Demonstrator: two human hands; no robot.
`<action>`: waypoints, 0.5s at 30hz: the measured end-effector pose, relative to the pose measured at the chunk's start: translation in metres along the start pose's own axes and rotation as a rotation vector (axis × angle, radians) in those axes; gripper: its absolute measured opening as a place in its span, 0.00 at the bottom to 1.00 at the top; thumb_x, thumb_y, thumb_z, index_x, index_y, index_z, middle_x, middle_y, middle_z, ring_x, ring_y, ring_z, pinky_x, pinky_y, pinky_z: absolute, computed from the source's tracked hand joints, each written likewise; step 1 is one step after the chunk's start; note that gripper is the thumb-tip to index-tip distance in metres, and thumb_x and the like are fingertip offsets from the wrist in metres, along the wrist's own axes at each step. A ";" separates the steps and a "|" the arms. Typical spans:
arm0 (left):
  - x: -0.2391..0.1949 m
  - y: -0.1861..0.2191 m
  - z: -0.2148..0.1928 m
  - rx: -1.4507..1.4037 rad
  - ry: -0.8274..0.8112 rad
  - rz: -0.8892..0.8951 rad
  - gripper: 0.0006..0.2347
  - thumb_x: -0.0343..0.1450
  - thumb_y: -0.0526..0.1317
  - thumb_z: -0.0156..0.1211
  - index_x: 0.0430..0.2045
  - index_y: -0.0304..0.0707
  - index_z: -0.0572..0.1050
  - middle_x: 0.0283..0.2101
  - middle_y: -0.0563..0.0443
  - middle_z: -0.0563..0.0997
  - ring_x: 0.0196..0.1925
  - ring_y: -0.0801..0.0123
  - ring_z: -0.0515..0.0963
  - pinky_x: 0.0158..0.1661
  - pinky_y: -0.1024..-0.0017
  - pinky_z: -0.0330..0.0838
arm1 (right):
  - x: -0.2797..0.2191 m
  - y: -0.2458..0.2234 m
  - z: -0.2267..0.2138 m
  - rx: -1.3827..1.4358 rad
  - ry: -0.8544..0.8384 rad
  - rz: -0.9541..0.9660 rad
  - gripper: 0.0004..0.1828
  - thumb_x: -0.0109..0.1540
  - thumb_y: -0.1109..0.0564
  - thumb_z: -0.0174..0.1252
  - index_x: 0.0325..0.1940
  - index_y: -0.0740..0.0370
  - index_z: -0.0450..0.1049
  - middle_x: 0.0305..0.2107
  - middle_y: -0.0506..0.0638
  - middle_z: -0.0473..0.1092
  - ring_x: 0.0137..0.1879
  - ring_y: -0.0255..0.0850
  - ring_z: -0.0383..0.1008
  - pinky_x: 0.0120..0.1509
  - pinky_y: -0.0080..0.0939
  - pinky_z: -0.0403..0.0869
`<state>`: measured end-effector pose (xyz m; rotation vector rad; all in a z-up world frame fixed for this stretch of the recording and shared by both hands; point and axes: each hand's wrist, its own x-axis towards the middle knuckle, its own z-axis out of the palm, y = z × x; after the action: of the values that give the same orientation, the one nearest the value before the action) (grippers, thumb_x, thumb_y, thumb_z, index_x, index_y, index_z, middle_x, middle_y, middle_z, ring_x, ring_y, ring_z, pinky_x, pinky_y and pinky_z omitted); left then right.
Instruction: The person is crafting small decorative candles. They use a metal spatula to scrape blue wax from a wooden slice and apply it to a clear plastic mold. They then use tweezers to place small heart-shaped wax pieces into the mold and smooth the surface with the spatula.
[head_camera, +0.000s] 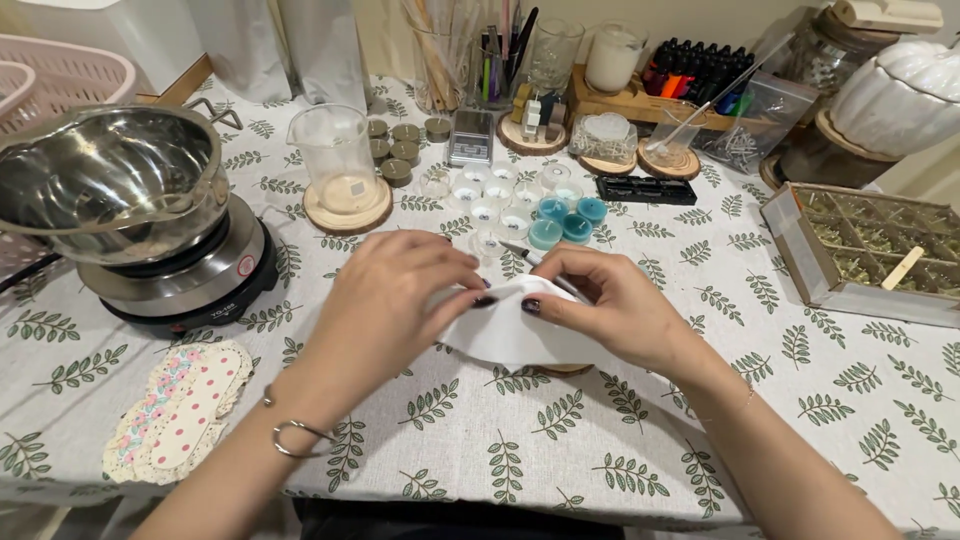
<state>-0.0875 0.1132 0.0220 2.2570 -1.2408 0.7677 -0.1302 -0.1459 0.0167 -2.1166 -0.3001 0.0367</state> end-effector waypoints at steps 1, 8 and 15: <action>0.000 -0.001 -0.002 -0.044 -0.006 -0.028 0.07 0.68 0.44 0.65 0.36 0.47 0.82 0.42 0.54 0.86 0.50 0.61 0.81 0.53 0.59 0.71 | -0.001 0.000 -0.001 0.028 0.022 -0.003 0.12 0.58 0.54 0.64 0.42 0.62 0.79 0.34 0.45 0.75 0.38 0.31 0.72 0.42 0.33 0.72; -0.005 -0.002 -0.023 -0.321 -0.396 -0.665 0.09 0.73 0.43 0.59 0.43 0.44 0.81 0.33 0.50 0.85 0.35 0.66 0.85 0.37 0.71 0.79 | -0.001 0.007 -0.021 -0.035 0.148 -0.095 0.12 0.60 0.55 0.66 0.44 0.64 0.82 0.35 0.48 0.75 0.41 0.33 0.73 0.50 0.32 0.72; 0.003 0.011 -0.006 -0.783 -0.379 -0.697 0.16 0.67 0.45 0.65 0.47 0.40 0.80 0.29 0.57 0.87 0.29 0.80 0.85 0.31 0.80 0.79 | -0.001 0.009 -0.012 0.391 0.199 -0.137 0.13 0.62 0.56 0.64 0.45 0.67 0.79 0.36 0.48 0.77 0.41 0.29 0.76 0.47 0.29 0.75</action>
<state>-0.0976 0.1099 0.0299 1.9525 -0.6147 -0.3687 -0.1280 -0.1608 0.0155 -1.6925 -0.2916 -0.1816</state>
